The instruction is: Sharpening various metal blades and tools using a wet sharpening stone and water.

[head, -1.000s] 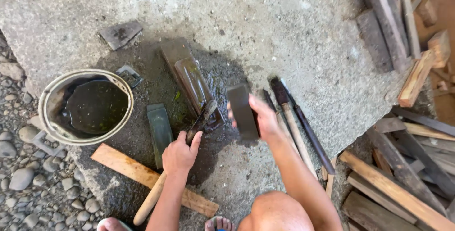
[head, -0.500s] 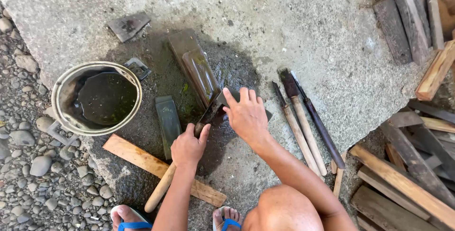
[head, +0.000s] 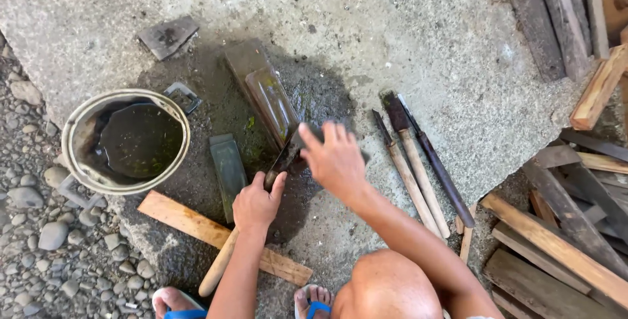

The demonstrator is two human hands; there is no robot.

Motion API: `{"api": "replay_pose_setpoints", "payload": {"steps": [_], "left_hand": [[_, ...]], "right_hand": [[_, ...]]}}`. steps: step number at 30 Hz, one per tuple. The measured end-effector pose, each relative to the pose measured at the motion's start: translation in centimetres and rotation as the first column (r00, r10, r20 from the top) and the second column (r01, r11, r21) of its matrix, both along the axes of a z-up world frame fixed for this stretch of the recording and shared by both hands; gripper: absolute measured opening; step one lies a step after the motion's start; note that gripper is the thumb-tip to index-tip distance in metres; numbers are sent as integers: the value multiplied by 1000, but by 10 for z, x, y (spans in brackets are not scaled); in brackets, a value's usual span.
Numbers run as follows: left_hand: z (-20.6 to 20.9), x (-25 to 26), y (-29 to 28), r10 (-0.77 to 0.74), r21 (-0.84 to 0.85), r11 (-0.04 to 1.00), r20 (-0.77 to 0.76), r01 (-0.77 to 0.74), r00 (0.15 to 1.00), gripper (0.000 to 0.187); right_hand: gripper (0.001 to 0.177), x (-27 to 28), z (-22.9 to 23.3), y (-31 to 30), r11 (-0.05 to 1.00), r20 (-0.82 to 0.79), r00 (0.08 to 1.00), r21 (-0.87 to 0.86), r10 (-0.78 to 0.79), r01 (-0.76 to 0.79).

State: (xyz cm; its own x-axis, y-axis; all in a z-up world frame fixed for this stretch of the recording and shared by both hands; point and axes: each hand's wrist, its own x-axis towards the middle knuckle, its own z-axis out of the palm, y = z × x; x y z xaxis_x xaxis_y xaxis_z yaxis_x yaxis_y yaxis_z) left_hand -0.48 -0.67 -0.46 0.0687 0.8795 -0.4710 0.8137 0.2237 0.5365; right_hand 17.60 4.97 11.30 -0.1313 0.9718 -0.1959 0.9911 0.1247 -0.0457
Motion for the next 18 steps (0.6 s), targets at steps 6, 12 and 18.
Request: {"api": "replay_pose_setpoints", "payload": {"steps": [6, 12, 18], "left_hand": [[-1, 1, 2, 4, 16, 1000, 5, -4, 1000, 61], [2, 8, 0, 35, 60, 998, -28, -33, 999, 61], [2, 8, 1, 30, 65, 997, -33, -28, 999, 61]], "right_hand": [[51, 4, 5, 8, 998, -19, 1000, 60, -25, 26], [52, 6, 0, 2, 992, -15, 999, 118, -41, 42], [52, 2, -1, -4, 999, 33, 999, 10, -39, 39]]}}
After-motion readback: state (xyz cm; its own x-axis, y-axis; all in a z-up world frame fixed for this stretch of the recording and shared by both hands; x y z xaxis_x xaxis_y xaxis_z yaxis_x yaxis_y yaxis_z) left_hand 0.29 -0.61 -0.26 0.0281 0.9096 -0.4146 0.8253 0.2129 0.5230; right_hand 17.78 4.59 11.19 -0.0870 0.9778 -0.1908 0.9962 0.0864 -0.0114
